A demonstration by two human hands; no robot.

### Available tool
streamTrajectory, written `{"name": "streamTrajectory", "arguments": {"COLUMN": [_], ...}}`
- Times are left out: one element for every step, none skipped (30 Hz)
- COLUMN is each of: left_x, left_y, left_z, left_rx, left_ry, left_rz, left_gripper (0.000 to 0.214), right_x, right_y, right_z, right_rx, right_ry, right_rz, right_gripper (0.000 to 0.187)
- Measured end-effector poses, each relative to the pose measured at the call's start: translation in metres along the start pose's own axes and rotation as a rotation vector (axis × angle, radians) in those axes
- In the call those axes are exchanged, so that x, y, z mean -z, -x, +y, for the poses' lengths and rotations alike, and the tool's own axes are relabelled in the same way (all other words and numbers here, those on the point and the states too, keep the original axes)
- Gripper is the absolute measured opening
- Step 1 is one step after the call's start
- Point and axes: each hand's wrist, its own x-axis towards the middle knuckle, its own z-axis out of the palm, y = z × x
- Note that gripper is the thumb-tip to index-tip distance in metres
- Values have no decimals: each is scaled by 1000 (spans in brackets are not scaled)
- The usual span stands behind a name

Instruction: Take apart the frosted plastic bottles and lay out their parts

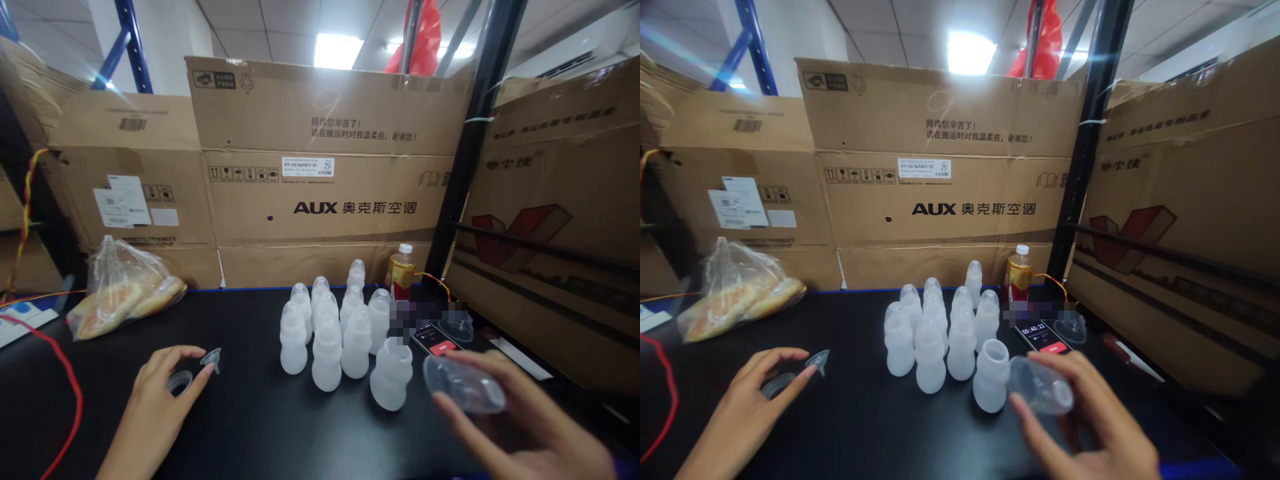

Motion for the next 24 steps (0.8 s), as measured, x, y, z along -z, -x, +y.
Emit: {"name": "streamTrajectory", "arguments": {"left_x": [0,0,-1,-1,-1,-1,0,0,0,0,0,1,1,1,1,1,1,0,0,0,0,0,0,0], "left_y": [0,0,0,0,0,0,0,1,1,1,1,1,1,1,1,1,0,0,0,0,0,0,0,1], "left_z": [0,-1,-2,-2,-3,-3,-3,-3,-2,-1,1,2,3,4,4,4,4,4,4,3,3,3,4,5], "left_rx": [2,5,7,10,13,16,19,20,21,20,19,18,18,19,21,23,27,31,35,39,42,43,43,42], "left_ry": [5,9,13,16,19,20,20,20,20,18,18,17,17,17,19,22,27,32,37,42,45,48,50,51], "left_rz": [-3,-5,-8,-11,-12,-13,-10,-8,-5,-2,-1,2,5,7,11,13,15,17,19,18,18,16,15,15], "left_gripper": [67,67,67,67,67,68,69,70,71,73,75,76,77,77,78,78,79,79,79,78,77,76,74,73], "right_x": [7,11,12,10,6,1,-5,-11,-16,-21,-24,-26,-26,-26,-24,-22,-19,-17,-16,-16,-17,-20,-23,-27], "right_y": [-9,-16,-22,-25,-26,-25,-22,-19,-16,-14,-12,-12,-12,-14,-15,-17,-19,-22,-25,-30,-35,-43,-51,-61], "right_z": [6,14,24,35,46,57,66,74,79,83,84,84,83,81,78,74,69,64,57,51,43,36,29,22], "right_rx": [-9,-32,-48,-63,-83,-103,-129,-154,-170,-177,-175,-164,-148,-128,-104,-78,-43,-2,37,70,97,110,110,117], "right_ry": [24,60,104,147,203,254,289,326,352,374,395,412,425,433,429,409,373,326,273,222,173,129,90,40], "right_rz": [35,24,-20,-90,-192,-281,-372,-451,-494,-506,-494,-464,-423,-381,-334,-286,-234,-190,-153,-127,-114,-111,-130,-166], "right_gripper": [38,38,38,39,38,36,34,34,37,44,51,57,60,60,58,56,54,51,49,48,47,46,47,48]}}
